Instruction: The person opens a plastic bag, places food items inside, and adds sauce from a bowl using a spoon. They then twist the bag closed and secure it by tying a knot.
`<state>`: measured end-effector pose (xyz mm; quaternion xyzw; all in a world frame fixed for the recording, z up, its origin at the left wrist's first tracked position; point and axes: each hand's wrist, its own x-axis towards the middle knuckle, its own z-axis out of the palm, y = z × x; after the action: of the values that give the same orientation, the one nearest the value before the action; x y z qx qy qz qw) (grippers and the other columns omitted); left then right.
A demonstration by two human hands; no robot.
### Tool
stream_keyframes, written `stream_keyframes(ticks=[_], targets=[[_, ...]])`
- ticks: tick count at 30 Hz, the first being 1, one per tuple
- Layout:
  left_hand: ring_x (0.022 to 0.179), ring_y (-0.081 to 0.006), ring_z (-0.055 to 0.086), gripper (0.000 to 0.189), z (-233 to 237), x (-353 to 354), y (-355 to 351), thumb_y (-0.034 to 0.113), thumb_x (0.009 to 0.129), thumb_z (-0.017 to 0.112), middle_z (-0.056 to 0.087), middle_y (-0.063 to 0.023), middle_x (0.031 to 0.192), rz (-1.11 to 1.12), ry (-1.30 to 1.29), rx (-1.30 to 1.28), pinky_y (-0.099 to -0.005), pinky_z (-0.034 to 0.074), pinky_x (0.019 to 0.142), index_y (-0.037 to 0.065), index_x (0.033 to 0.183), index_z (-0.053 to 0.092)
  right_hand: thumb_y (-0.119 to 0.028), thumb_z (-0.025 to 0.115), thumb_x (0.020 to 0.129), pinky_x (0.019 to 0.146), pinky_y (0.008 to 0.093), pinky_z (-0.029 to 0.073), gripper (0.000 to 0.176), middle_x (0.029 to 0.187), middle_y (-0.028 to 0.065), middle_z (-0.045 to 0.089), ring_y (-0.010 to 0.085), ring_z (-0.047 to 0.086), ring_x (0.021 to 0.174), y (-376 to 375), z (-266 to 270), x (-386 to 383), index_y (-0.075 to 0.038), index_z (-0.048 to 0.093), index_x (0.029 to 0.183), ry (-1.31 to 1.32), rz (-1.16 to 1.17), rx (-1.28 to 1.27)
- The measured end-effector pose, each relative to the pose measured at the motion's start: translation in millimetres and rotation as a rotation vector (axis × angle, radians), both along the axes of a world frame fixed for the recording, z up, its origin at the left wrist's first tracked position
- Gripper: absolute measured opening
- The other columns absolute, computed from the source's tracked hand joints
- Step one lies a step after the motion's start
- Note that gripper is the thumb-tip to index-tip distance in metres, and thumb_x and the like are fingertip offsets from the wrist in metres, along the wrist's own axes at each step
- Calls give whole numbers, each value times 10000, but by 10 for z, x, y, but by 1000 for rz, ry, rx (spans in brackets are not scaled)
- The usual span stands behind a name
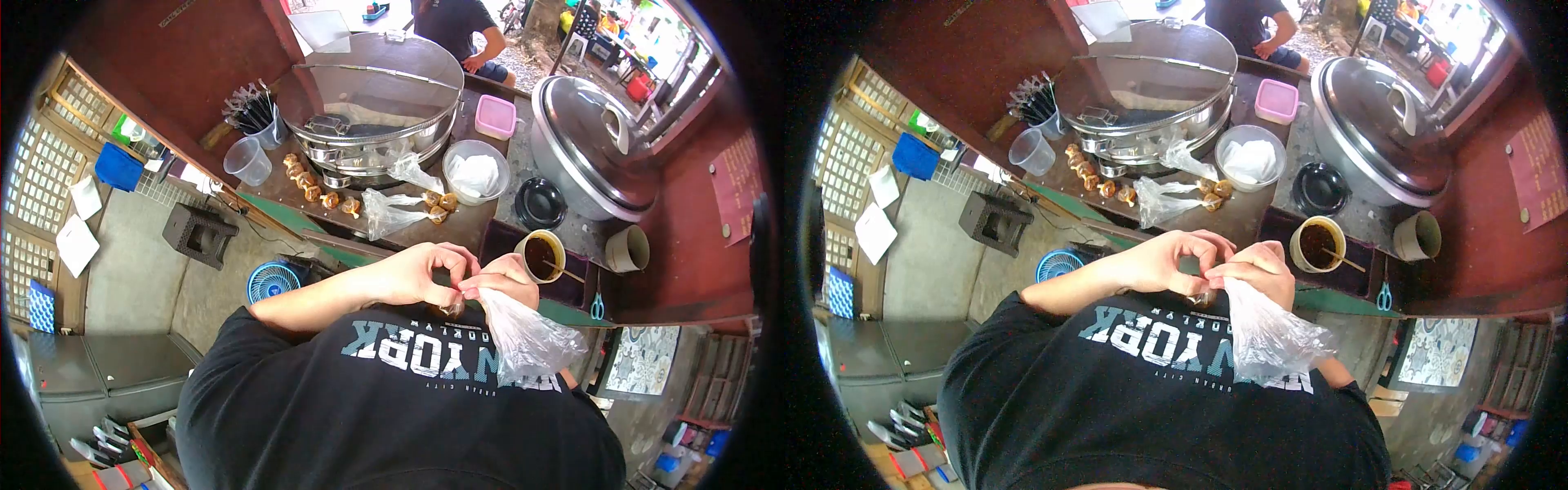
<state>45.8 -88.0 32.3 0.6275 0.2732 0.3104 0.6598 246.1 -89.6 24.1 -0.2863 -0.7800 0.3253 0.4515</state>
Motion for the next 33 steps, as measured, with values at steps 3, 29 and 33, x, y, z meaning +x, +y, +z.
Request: stream_keyframes(ticks=[3,29,33], targets=[[1094,-205,501,174,-15,-13,29,92,718,699,591,-90,1037,4,54,155,-330,366,935,48,690,533,-89,757,562,726,258,399,245,745,-31,598,136,500,821,48,4,14,-129,741,803,-52,31,49],[1016,-175,475,147,22,-31,51,208,733,728,547,-31,958,35,63,236,-346,304,951,96,728,634,-146,718,599,687,287,355,207,719,-31,587,123,526,692,121,49,18,-137,734,805,-41,64,139],[1046,-185,458,159,-13,-24,21,135,745,726,529,-57,1015,6,44,211,-342,317,946,78,723,579,-162,730,573,712,280,349,218,725,-45,595,110,539,700,130,85,38,-121,728,787,-40,74,211]])
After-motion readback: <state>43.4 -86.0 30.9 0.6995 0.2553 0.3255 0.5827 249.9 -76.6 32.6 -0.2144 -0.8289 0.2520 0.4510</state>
